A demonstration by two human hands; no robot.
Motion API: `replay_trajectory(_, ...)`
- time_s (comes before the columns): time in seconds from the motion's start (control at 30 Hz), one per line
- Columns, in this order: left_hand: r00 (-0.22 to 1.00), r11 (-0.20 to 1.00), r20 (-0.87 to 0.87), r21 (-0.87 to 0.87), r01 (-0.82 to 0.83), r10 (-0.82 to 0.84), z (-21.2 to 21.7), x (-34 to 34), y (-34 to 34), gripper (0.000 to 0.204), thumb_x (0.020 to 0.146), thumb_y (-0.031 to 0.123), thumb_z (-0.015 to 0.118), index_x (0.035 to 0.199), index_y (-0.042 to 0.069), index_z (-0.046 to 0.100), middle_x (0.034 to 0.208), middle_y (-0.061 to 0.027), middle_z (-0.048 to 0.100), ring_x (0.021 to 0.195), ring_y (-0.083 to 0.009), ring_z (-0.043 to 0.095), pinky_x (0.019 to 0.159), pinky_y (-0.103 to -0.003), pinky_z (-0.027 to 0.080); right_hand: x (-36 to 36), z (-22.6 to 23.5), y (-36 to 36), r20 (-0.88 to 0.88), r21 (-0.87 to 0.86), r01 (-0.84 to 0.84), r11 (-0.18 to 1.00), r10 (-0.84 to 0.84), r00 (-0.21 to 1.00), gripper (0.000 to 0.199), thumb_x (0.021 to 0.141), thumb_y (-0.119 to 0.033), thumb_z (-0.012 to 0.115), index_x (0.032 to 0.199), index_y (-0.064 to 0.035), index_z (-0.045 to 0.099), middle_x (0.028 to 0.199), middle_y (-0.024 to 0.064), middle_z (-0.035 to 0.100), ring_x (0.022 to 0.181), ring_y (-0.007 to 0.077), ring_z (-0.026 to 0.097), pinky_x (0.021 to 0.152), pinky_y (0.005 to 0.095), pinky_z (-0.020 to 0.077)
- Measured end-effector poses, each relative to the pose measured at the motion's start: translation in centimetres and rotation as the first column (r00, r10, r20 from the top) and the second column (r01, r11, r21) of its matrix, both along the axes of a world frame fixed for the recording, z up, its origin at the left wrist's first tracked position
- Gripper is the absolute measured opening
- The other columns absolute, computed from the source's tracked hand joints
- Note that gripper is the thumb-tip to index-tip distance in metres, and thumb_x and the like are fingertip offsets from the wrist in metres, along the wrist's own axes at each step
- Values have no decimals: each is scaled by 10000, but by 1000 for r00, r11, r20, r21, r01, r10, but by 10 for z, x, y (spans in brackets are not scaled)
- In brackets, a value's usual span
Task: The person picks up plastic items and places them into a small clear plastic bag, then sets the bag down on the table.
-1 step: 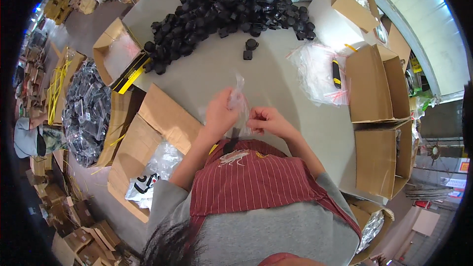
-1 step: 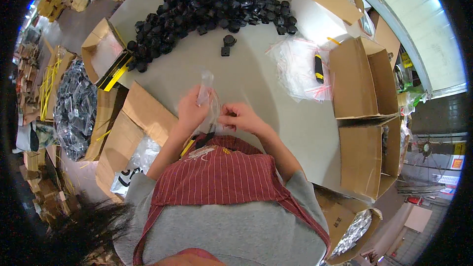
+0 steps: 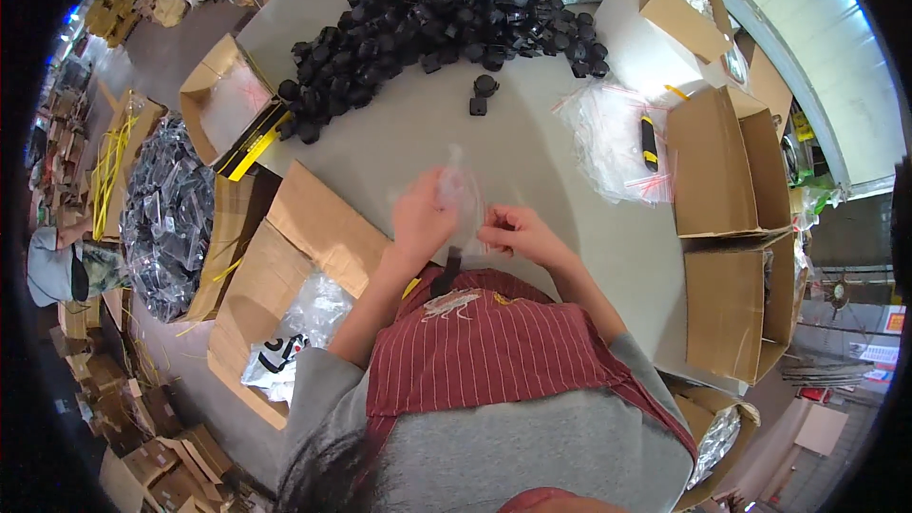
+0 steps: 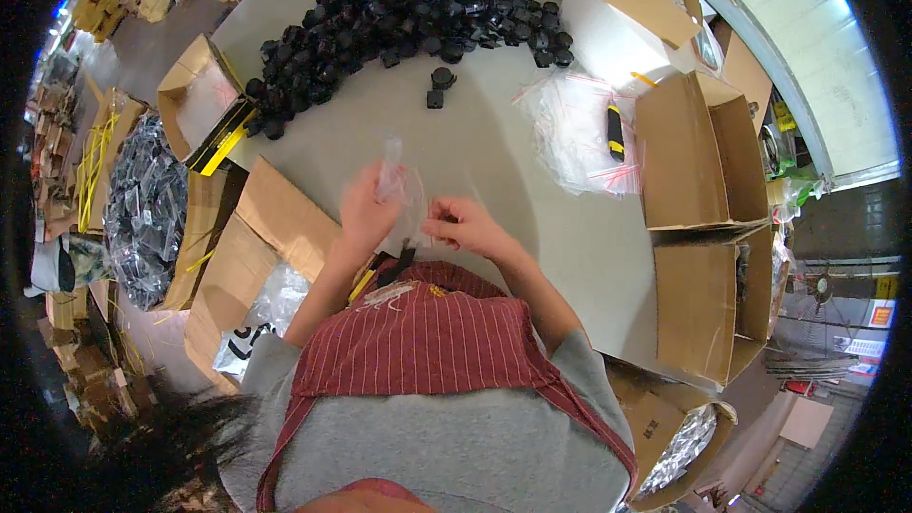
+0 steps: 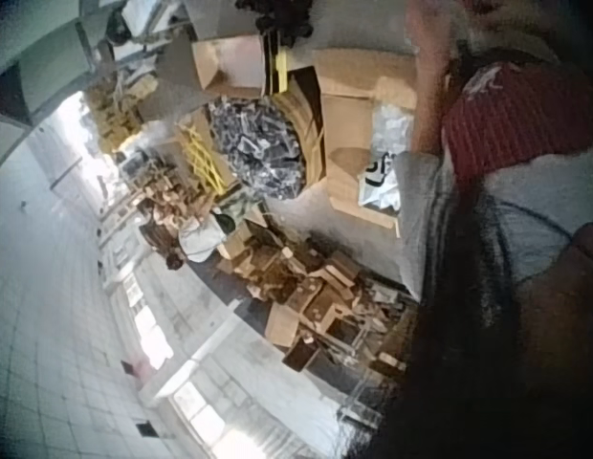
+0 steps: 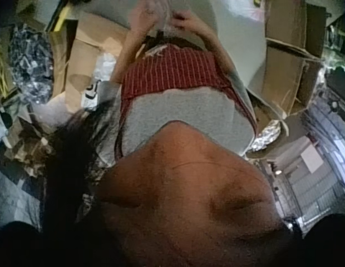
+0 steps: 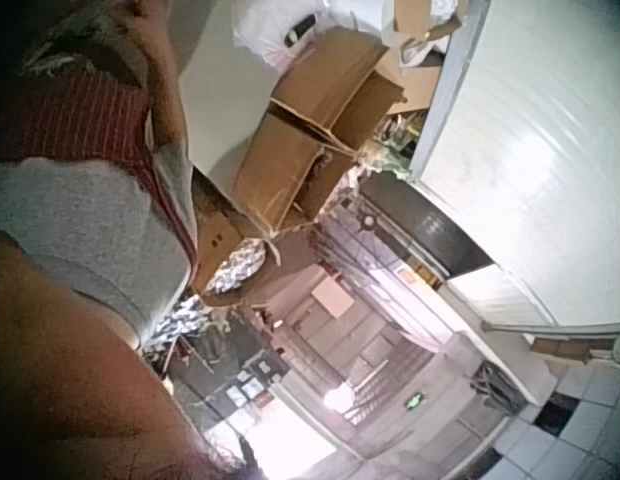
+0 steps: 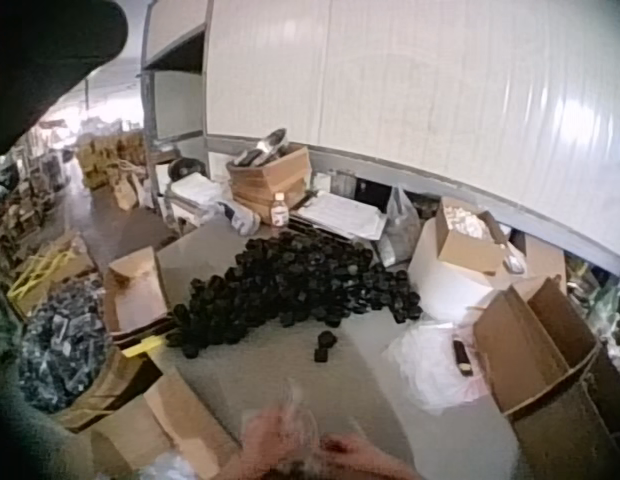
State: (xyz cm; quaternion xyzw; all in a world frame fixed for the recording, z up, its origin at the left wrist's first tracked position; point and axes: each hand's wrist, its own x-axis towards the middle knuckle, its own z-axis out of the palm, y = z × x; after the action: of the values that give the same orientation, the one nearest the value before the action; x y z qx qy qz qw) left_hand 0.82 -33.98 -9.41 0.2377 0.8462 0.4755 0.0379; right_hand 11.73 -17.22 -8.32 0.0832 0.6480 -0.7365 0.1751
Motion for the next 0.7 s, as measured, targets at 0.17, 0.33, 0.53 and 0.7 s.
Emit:
replay_trajectory(0.17,984,996,179,89,-16,0,10,5,-4,232,802,219,762,891,39,645,688,-41,607,655,-121,581,603,-308,479,0,-19,2,-113,56,173,983,-166,980,72,891,-116,662,865,-65,618,764,-24,605,695,46,553,604,199,406)
replay_trajectory(0.33,849,967,469,55,248,-244,22,11,1,335,821,358,744,867,36,664,703,-72,647,608,-160,589,565,-317,465,-4,-19,-17,-183,-102,224,969,-240,953,139,856,-160,710,928,-45,681,819,-14,669,731,49,568,653,228,431)
replay_trajectory(0.53,625,914,672,350,203,-397,9,10,-11,333,913,346,658,844,21,669,703,-24,643,604,-87,575,502,-243,420,3,-15,-7,-79,-105,155,982,-164,983,139,884,-186,685,889,-47,680,771,-19,641,688,52,547,598,214,407)
replay_trajectory(0.7,628,871,635,466,154,-450,2,16,-13,282,949,282,608,855,22,663,705,-20,645,604,-76,585,490,-226,419,-2,2,-12,-8,-207,198,958,-204,979,192,908,-238,665,824,-66,656,693,-38,575,605,58,497,524,208,371)
